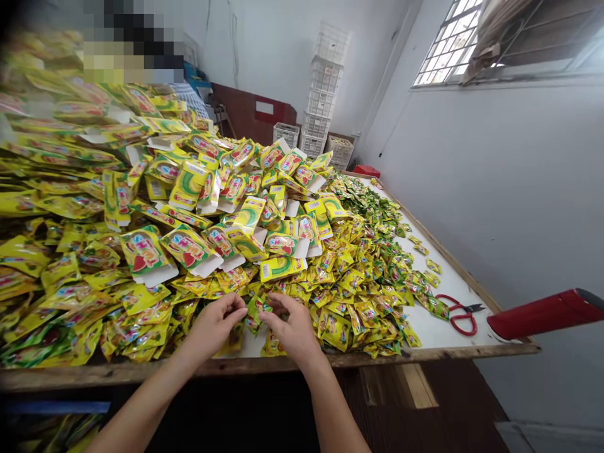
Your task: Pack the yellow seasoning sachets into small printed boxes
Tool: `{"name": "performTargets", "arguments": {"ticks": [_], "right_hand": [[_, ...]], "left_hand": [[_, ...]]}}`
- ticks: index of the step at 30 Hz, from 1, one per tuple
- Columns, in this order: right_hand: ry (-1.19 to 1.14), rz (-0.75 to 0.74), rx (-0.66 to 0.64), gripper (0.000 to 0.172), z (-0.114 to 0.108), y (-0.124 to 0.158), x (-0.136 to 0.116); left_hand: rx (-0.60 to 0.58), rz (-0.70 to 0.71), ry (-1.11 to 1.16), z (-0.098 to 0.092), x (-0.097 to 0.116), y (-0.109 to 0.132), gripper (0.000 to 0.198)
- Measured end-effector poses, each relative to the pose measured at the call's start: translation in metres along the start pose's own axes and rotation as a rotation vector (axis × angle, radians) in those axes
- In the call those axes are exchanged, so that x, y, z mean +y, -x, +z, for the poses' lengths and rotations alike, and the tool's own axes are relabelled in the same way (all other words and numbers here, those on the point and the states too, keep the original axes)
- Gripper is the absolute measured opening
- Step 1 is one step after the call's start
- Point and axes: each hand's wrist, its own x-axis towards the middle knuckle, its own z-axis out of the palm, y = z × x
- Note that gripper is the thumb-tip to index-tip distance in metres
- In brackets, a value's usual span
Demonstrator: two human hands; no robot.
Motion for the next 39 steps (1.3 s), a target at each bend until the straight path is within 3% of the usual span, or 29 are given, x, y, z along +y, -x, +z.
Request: {"name": "performTargets", "arguments": {"ticks": [4, 8, 10, 12, 16, 20, 23, 26, 32, 36, 39], "right_hand": [[-0.143, 0.123, -0.030, 0.017, 0.017, -0.007, -0.006], [-0.283, 0.174, 0.108, 0.022, 0.012, -0.007, -0.007], [-0.369, 0.205, 0.106, 0.026, 0.008, -0.004, -0.008], [-0.453, 0.233, 0.047, 0.030, 0.008, 0.000, -0.010], [-0.544, 0.247, 0.004, 0.029, 0.025, 0.010, -0.011], [-0.610, 0.280, -0.045, 0.029, 0.046, 0.017, -0.010], [-0.603, 0.310, -0.049, 0.033, 0.054, 0.017, -0.013], [-0.567, 0.318, -0.042, 0.034, 0.056, 0.015, -0.016], [-0.483, 0.372, -0.128, 0.034, 0.060, 0.015, -0.014], [-0.402, 0.223, -0.006, 0.040, 0.066, 0.017, -0.010], [-0.404, 0.218, -0.128, 0.033, 0.067, 0.019, -0.010]], "left_hand": [[-0.037, 0.025, 0.105, -0.012, -0.003, 0.001, 0.017], [-0.015, -0.030, 0.111, -0.023, -0.019, 0.008, 0.022], [-0.023, -0.042, 0.027, -0.027, -0.025, 0.016, 0.013], [-0.044, -0.036, -0.125, -0.026, -0.028, 0.024, 0.019], [-0.050, -0.061, -0.252, -0.019, -0.023, 0.030, 0.020], [-0.101, -0.080, -0.078, -0.021, -0.020, 0.029, 0.014], [-0.146, -0.126, 0.290, -0.029, -0.015, 0.034, 0.013], [-0.115, -0.205, 0.564, -0.036, -0.009, 0.043, 0.019], [0.000, -0.279, 0.674, -0.031, -0.007, 0.052, 0.034], [0.143, -0.269, 0.694, -0.027, -0.011, 0.052, 0.025], [0.188, -0.265, 0.695, -0.029, -0.009, 0.052, 0.026]]}}
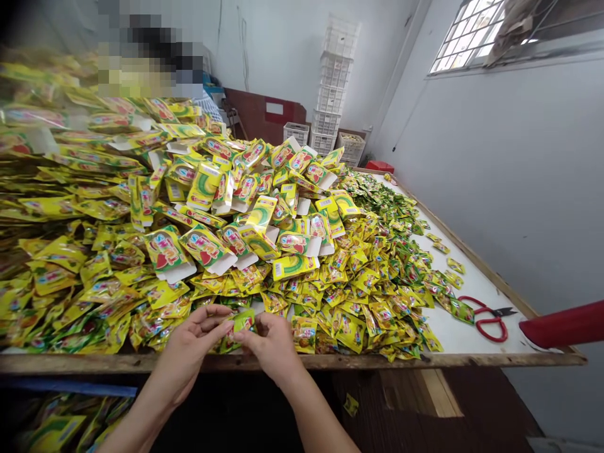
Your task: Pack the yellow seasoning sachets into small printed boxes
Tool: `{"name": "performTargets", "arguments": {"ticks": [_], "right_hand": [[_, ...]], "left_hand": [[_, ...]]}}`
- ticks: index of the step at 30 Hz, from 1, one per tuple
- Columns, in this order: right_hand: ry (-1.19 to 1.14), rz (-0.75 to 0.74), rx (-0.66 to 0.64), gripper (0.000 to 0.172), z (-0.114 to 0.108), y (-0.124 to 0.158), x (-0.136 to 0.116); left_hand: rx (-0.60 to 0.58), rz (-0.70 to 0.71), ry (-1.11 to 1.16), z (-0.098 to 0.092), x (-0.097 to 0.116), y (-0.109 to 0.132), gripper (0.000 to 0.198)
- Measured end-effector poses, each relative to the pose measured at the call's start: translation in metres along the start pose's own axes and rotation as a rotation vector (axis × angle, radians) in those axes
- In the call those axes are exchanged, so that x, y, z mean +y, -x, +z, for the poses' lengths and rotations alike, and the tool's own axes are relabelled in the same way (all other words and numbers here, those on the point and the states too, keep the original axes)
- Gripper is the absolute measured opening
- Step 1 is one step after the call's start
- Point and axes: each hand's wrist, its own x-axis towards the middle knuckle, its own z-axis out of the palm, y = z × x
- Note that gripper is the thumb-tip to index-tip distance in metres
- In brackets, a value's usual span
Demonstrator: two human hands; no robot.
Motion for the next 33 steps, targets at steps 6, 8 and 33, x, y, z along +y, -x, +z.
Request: {"name": "performTargets", "arguments": {"ticks": [6, 8, 33], "right_hand": [[-0.118, -0.005, 0.000, 0.027, -0.002, 0.004, 0.003], [-0.146, -0.002, -0.033, 0.025, -0.003, 0.005, 0.003], [-0.018, -0.036, 0.220, 0.032, -0.054, 0.017, -0.019]], "left_hand": [[-0.198, -0.138, 0.084, 0.006, 0.008, 0.006, 0.049], [-0.176, -0.108, 0.047, 0.008, 0.009, 0.007, 0.050], [0.061, 0.835, -1.570, -0.060, 0.121, -0.113, 0.052]]}}
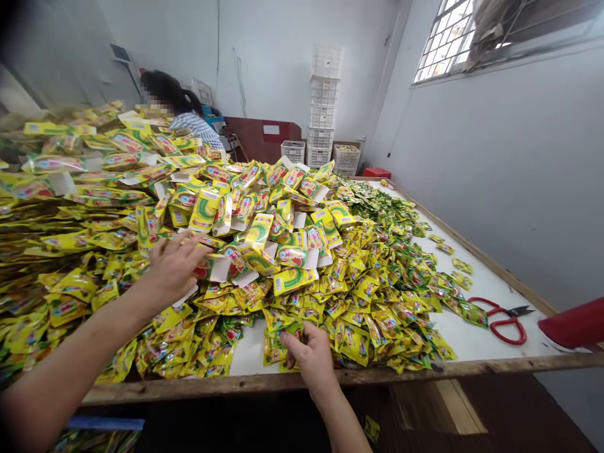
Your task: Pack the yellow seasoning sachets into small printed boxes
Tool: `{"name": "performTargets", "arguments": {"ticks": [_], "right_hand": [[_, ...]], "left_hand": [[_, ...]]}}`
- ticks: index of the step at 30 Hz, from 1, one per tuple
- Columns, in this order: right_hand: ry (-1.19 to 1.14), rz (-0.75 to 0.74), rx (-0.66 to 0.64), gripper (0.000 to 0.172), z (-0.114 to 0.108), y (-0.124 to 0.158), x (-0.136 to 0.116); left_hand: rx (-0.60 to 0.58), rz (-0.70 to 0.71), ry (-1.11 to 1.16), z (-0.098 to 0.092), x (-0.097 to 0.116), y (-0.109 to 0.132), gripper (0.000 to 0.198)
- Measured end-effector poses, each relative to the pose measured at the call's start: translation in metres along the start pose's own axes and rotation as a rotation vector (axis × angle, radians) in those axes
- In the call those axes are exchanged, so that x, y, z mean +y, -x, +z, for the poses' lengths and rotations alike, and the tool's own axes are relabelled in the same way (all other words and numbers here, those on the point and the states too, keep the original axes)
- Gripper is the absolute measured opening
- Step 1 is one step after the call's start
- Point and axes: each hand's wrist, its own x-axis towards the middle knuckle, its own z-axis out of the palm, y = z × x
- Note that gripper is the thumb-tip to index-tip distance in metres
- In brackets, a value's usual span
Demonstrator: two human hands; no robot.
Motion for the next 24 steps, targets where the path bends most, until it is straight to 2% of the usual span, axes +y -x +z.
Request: {"name": "performTargets", "arguments": {"ticks": [2, 3, 4, 5, 6, 8, 11, 13, 15, 19, 22, 24], "right_hand": [[-0.040, -0.032, 0.086, 0.032, -0.002, 0.000, -0.008], [-0.057, -0.061, 0.124, 0.030, 0.000, -0.001, -0.014], [-0.065, -0.098, 0.147, 0.026, 0.002, -0.002, -0.021], [-0.055, -0.143, 0.157, 0.023, 0.006, -0.003, -0.028], [-0.026, -0.197, 0.155, 0.020, 0.011, -0.005, -0.035], [0.103, -0.329, 0.130, 0.018, 0.019, -0.009, -0.044], [0.382, -0.524, 0.086, 0.016, 0.026, -0.017, -0.043], [0.547, -0.567, 0.049, 0.016, 0.025, -0.021, -0.036], [0.684, -0.545, 0.015, 0.017, 0.021, -0.024, -0.030], [0.915, -0.466, -0.142, 0.015, 0.014, -0.025, -0.039], [1.002, -0.457, -0.308, 0.010, 0.013, -0.023, -0.058], [0.973, -0.467, -0.348, 0.010, 0.014, -0.022, -0.066]], "left_hand": [[0.074, -0.066, 0.030, -0.006, 0.015, 0.013, 0.048], [0.076, -0.096, 0.094, -0.006, 0.028, 0.022, 0.051], [0.051, -0.127, 0.193, -0.003, 0.045, 0.032, 0.052], [-0.037, -0.135, 0.326, 0.003, 0.064, 0.042, 0.049], [-0.137, -0.152, 0.459, 0.011, 0.084, 0.051, 0.042], [-0.223, -0.228, 0.645, 0.033, 0.123, 0.066, 0.033], [-0.170, -0.398, 0.743, 0.064, 0.163, 0.078, 0.032], [-0.092, -0.443, 0.781, 0.079, 0.174, 0.082, 0.038], [-0.018, -0.424, 0.808, 0.090, 0.176, 0.086, 0.041], [0.064, -0.390, 0.805, 0.097, 0.175, 0.092, 0.036], [-0.003, -0.430, 0.870, 0.089, 0.173, 0.092, 0.033], [-0.097, -0.479, 1.022, 0.083, 0.169, 0.093, 0.034]]}}
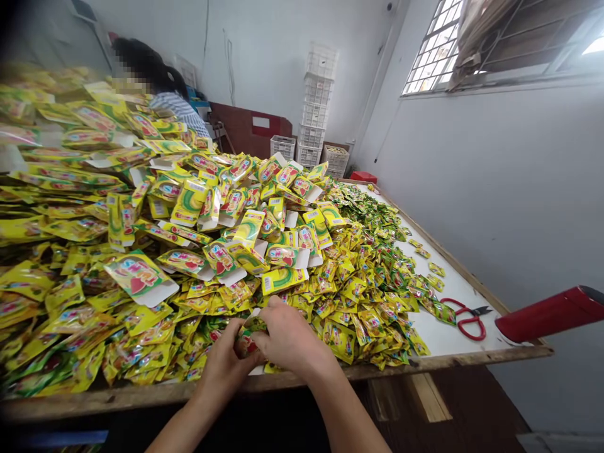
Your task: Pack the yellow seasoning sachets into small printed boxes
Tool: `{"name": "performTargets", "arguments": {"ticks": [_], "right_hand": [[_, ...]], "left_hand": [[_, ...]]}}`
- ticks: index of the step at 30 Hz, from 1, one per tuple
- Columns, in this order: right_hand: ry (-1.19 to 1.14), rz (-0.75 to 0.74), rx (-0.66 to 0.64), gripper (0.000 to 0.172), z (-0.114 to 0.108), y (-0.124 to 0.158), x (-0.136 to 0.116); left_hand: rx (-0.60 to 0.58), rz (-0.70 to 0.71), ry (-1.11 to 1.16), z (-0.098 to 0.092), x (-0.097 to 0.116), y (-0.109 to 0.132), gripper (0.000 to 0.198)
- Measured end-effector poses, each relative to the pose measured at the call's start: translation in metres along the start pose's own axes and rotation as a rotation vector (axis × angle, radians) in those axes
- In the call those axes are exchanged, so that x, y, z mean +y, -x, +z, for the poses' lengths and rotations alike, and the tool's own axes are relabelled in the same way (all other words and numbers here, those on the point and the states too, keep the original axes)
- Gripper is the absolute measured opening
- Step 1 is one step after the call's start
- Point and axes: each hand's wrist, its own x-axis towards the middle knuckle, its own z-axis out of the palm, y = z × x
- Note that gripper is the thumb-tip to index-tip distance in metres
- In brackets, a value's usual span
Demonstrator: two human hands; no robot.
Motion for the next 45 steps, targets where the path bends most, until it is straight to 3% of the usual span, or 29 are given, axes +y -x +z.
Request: {"name": "performTargets", "arguments": {"ticks": [4, 7, 9, 13, 15, 17, 21, 26, 28, 31, 37, 40, 43, 45], "right_hand": [[-0.164, 0.065, 0.138, 0.018, 0.007, -0.003, 0.001], [-0.146, 0.008, 0.210, 0.018, 0.019, -0.006, 0.007], [-0.090, -0.109, 0.200, 0.015, 0.022, -0.009, 0.009], [0.068, -0.310, 0.096, 0.004, 0.018, -0.014, 0.002], [0.137, -0.359, 0.030, 0.007, 0.012, -0.014, -0.004], [0.179, -0.371, -0.044, 0.003, 0.006, -0.013, -0.008], [0.248, -0.319, -0.145, 0.014, -0.004, -0.008, -0.010], [0.373, -0.277, -0.090, 0.007, 0.005, -0.007, -0.008], [0.313, -0.289, -0.058, 0.002, 0.008, -0.008, -0.004], [0.186, -0.334, -0.059, 0.011, 0.007, -0.011, 0.000], [0.100, -0.372, -0.158, 0.017, 0.006, -0.005, 0.000], [-0.088, -0.268, -0.031, 0.015, 0.013, 0.006, 0.004], [-0.468, 0.028, 0.226, 0.012, 0.026, 0.019, 0.010], [-0.741, 0.229, 0.279, 0.013, 0.038, 0.027, 0.012]], "left_hand": [[-0.131, -0.033, 0.471, -0.012, -0.002, 0.002, 0.023], [-0.155, -0.029, 0.668, -0.016, -0.007, 0.004, 0.033], [-0.194, -0.030, 0.680, -0.017, -0.008, 0.004, 0.038], [-0.246, -0.010, 0.633, -0.020, -0.006, 0.005, 0.026], [-0.237, -0.004, 0.627, -0.021, -0.005, 0.005, 0.023], [-0.247, -0.002, 0.634, -0.023, -0.005, 0.006, 0.025], [-0.314, 0.012, 0.650, -0.023, -0.006, 0.007, 0.031], [-0.320, 0.001, 0.612, -0.022, -0.006, 0.007, 0.027], [-0.307, 0.002, 0.610, -0.022, -0.004, 0.008, 0.030], [-0.297, 0.013, 0.614, -0.023, -0.003, 0.008, 0.034], [-0.318, 0.007, 0.579, -0.024, -0.008, 0.007, 0.031], [-0.286, -0.043, 0.553, -0.028, -0.010, 0.010, 0.036], [-0.220, -0.175, 0.570, -0.034, -0.007, 0.014, 0.038], [-0.241, -0.224, 0.651, -0.038, -0.003, 0.014, 0.036]]}}
